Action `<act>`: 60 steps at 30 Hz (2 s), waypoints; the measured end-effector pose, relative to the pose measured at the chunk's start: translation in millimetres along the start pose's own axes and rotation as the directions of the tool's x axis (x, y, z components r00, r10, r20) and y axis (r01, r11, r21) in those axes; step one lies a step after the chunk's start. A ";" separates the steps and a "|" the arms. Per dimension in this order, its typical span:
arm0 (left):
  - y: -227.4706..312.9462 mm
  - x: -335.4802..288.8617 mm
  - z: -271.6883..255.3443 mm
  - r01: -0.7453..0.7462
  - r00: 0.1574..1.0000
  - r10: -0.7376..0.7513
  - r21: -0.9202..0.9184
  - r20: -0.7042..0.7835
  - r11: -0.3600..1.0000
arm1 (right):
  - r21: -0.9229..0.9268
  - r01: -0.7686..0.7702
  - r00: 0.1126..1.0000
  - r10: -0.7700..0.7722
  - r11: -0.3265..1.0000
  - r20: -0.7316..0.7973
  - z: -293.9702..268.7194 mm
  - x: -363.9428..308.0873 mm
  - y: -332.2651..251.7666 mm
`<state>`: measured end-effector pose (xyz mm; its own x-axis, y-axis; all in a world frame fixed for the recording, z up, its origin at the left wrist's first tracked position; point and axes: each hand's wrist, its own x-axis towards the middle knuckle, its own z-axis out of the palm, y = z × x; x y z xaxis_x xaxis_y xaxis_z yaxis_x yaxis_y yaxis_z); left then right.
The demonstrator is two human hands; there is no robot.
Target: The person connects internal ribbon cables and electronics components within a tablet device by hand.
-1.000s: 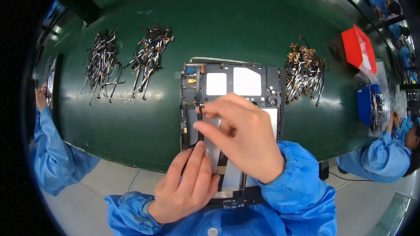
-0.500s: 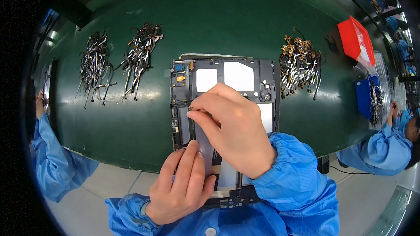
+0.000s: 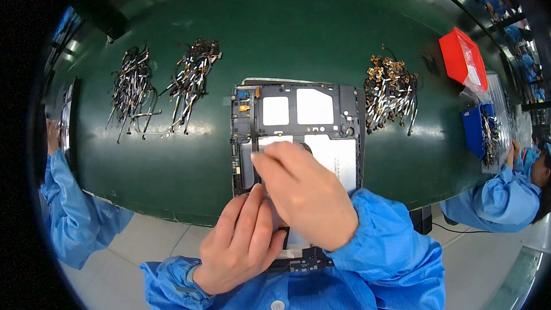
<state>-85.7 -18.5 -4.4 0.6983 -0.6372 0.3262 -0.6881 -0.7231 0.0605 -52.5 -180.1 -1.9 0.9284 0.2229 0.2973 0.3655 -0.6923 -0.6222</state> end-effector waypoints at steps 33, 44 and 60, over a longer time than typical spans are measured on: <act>-18.0 -8.5 -19.3 0.368 0.905 -0.390 -0.773 0.171 0.516 | 0.738 -0.334 0.746 0.643 0.586 -0.173 -55.6 -83.5 -4.3; -145.1 50.2 32.0 0.303 0.949 -0.311 -0.136 -0.045 0.943 | 0.835 -0.065 0.867 0.446 0.547 -0.224 -105.3 150.1 149.3; -125.9 66.6 35.0 0.310 0.950 -0.311 -0.229 0.033 0.923 | 0.517 -0.178 0.763 0.449 0.837 -0.465 7.7 313.1 245.0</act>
<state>54.4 20.7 -23.3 0.8836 -0.3896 0.2596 -0.4638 -0.8037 0.3727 328.2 -274.7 -66.8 0.8413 -0.4601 0.2839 0.1755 -0.2641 -0.9484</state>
